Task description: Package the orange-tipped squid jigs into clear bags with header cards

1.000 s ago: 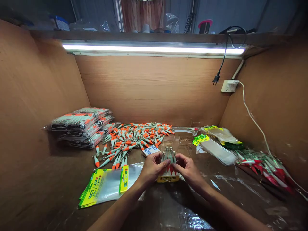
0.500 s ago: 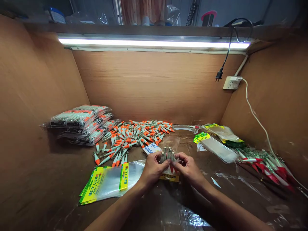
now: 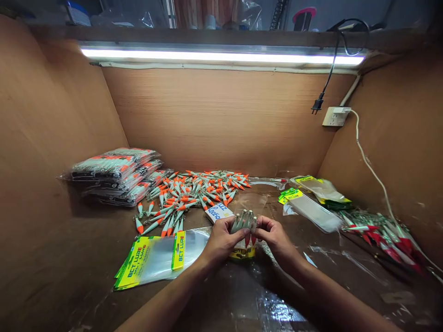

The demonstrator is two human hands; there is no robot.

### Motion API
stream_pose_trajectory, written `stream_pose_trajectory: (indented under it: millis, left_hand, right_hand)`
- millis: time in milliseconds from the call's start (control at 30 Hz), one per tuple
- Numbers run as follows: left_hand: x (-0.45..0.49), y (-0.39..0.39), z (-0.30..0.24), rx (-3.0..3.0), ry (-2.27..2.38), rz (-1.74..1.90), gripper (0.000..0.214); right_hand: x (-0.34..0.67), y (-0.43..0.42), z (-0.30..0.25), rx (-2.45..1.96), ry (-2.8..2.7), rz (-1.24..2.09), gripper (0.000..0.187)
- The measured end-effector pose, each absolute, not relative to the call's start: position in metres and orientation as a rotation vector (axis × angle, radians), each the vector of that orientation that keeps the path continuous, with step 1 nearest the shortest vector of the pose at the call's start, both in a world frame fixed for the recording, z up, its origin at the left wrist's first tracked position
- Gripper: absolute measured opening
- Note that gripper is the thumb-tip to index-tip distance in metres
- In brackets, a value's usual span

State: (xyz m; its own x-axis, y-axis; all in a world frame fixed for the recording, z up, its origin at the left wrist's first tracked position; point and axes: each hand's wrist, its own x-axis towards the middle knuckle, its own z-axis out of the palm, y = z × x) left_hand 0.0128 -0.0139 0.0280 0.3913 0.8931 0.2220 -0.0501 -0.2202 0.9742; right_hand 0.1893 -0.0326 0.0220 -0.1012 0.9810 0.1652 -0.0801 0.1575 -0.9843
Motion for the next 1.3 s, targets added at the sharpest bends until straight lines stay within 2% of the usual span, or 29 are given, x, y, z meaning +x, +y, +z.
stream_pose_trajectory:
  millis: [200,400,633,867,1033,1300]
  left_hand:
    - [0.0106,-0.0092,0.0249,1.493,0.869,1.124,0.034]
    - [0.0128,-0.0112,0.0246,1.494,0.872,1.111,0.035]
    - [0.0078,-0.0089,0.0207,1.350,0.901,0.962,0.043]
    - [0.0068,-0.0075,0.0211,1.373,0.927,0.989,0.038]
    - [0.0083,-0.0103,0.0228,1.433,0.979,1.054,0.034]
    - [0.0106,-0.0116,0.0231,1.340,0.876,1.075,0.040]
  right_hand:
    - [0.1880,-0.0330,0.0161,-1.054,-1.374,1.142,0.028]
    - [0.1904,-0.0323,0.0151,-1.225,-1.530,0.899,0.015]
    - [0.1897,-0.0320,0.0130,-1.183,-1.568,0.997,0.019]
    - [0.1903,-0.0345,0.0161,-1.206,-1.682,0.843,0.013]
    - [0.1877,-0.0356,0.0123,-1.133,-1.657,0.877,0.014]
    - [0.1886,-0.0361,0.0168,-1.170,-1.643,0.843,0.015]
